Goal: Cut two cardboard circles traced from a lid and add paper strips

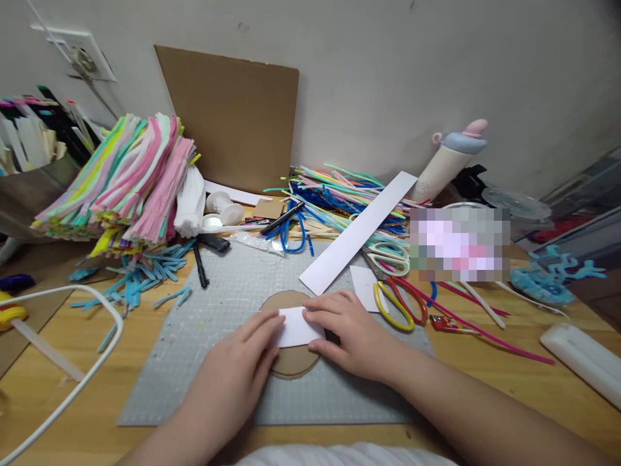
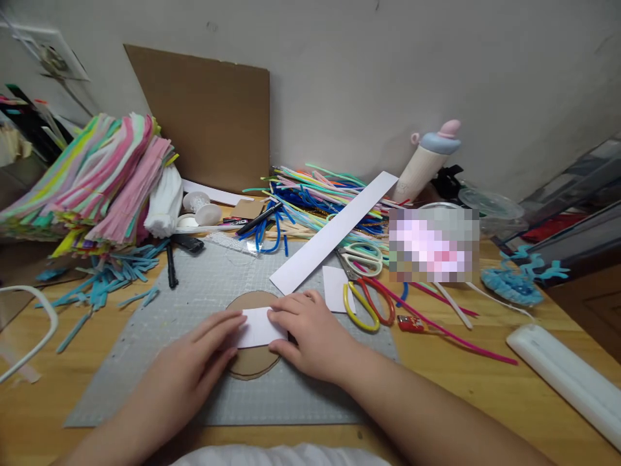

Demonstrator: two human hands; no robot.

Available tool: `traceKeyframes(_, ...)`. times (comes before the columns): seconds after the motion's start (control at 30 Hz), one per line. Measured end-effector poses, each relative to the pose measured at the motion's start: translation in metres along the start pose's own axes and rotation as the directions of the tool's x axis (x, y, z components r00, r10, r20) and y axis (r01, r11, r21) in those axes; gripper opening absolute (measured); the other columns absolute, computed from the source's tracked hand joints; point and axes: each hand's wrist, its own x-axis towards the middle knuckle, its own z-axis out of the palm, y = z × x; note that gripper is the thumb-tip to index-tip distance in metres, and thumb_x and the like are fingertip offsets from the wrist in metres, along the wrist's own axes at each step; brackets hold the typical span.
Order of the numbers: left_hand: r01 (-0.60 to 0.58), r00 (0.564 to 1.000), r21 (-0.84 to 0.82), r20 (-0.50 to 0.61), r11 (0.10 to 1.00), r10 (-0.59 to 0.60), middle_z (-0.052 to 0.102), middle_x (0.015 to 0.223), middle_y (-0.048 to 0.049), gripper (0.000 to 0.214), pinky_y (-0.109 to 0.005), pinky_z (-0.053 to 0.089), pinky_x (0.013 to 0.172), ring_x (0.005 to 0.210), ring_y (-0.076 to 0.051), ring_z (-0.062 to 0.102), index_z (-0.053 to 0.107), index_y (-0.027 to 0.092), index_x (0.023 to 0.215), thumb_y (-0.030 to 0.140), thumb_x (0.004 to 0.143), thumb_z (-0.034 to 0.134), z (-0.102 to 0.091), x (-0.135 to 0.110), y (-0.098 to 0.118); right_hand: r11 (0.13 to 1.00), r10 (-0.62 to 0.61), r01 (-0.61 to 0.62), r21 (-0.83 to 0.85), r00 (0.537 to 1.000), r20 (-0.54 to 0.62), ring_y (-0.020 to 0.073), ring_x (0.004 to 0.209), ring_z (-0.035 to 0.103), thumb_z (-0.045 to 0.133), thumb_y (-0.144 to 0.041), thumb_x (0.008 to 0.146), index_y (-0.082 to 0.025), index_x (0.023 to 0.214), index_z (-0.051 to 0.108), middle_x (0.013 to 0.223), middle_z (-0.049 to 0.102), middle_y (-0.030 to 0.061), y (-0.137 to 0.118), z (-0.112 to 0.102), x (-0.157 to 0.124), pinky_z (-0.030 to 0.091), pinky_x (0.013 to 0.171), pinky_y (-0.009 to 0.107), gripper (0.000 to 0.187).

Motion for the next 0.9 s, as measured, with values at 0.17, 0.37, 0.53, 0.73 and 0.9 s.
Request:
traceKeyframes(0.17, 0.016, 1.000, -0.083, -0.025, 0.996, -0.019, 0.059, 0.127, -0.0102, 0.039, -0.040, 0.048, 0.096, 0.114, -0.024, 0.057, 0.058, 0.019, 0.119, 0.014, 0.081, 0.060, -0.004, 0.010, -0.007, 0.995, -0.013, 0.014, -0.098, 1.000, 0.015, 0.0263, 0.113, 0.051, 0.067, -0.028, 0.084, -0.017, 0.113, 0.060, 0.120, 0.062, 0.0106, -0.010, -0.007, 0.000, 0.028, 0.097, 0.046, 0.032)
traceKeyframes(0.37, -0.035, 0.996, -0.022, 0.077, 0.999, 0.037, 0.065, 0.113, -0.0076, 0.029, -0.036, 0.047, 0.090, 0.104, -0.024, 0.059, 0.066, 0.020, 0.106, 0.014, 0.078, 0.063, -0.014, 0.022, -0.003, 0.977, -0.010, 0.014, -0.213, 1.000, 0.023, 0.0266, 0.113, 0.050, 0.065, -0.033, 0.085, -0.016, 0.112, 0.060, 0.123, 0.057, 0.0138, -0.010, -0.003, -0.003, 0.029, 0.096, 0.044, 0.033)
traceKeyframes(0.53, -0.064, 0.989, 0.046, 0.140, 0.997, 0.057, 0.067, 0.098, -0.0077, 0.014, -0.033, 0.046, 0.081, 0.094, -0.025, 0.061, 0.070, 0.019, 0.088, 0.020, 0.075, 0.066, -0.024, 0.030, 0.003, 0.966, -0.029, 0.042, -0.257, 0.998, 0.053, 0.0249, 0.108, 0.052, 0.062, -0.033, 0.088, -0.017, 0.109, 0.060, 0.116, 0.060, 0.0110, -0.012, -0.006, -0.003, 0.031, 0.094, 0.042, 0.026)
traceKeyframes(0.73, -0.110, 0.968, 0.169, 0.241, 0.979, 0.067, 0.066, 0.086, -0.0076, 0.008, -0.033, 0.043, 0.067, 0.076, -0.025, 0.062, 0.069, 0.019, 0.071, 0.026, 0.068, 0.070, -0.038, 0.036, 0.016, 0.951, -0.058, 0.089, -0.296, 0.992, 0.112, 0.0278, 0.102, 0.053, 0.066, -0.034, 0.083, -0.014, 0.101, 0.063, 0.109, 0.061, 0.0123, -0.020, -0.014, 0.001, 0.031, 0.093, 0.045, 0.026)
traceKeyframes(0.9, -0.114, 0.955, 0.257, 0.296, 0.959, 0.034, 0.064, 0.080, -0.0092, 0.013, -0.033, 0.039, 0.060, 0.070, -0.026, 0.061, 0.070, 0.017, 0.069, 0.030, 0.064, 0.071, -0.043, 0.046, 0.024, 0.951, -0.069, 0.110, -0.287, 0.986, 0.151, 0.0269, 0.097, 0.054, 0.069, -0.030, 0.081, -0.014, 0.091, 0.066, 0.105, 0.061, 0.0125, -0.021, -0.019, 0.008, 0.033, 0.091, 0.043, 0.020)
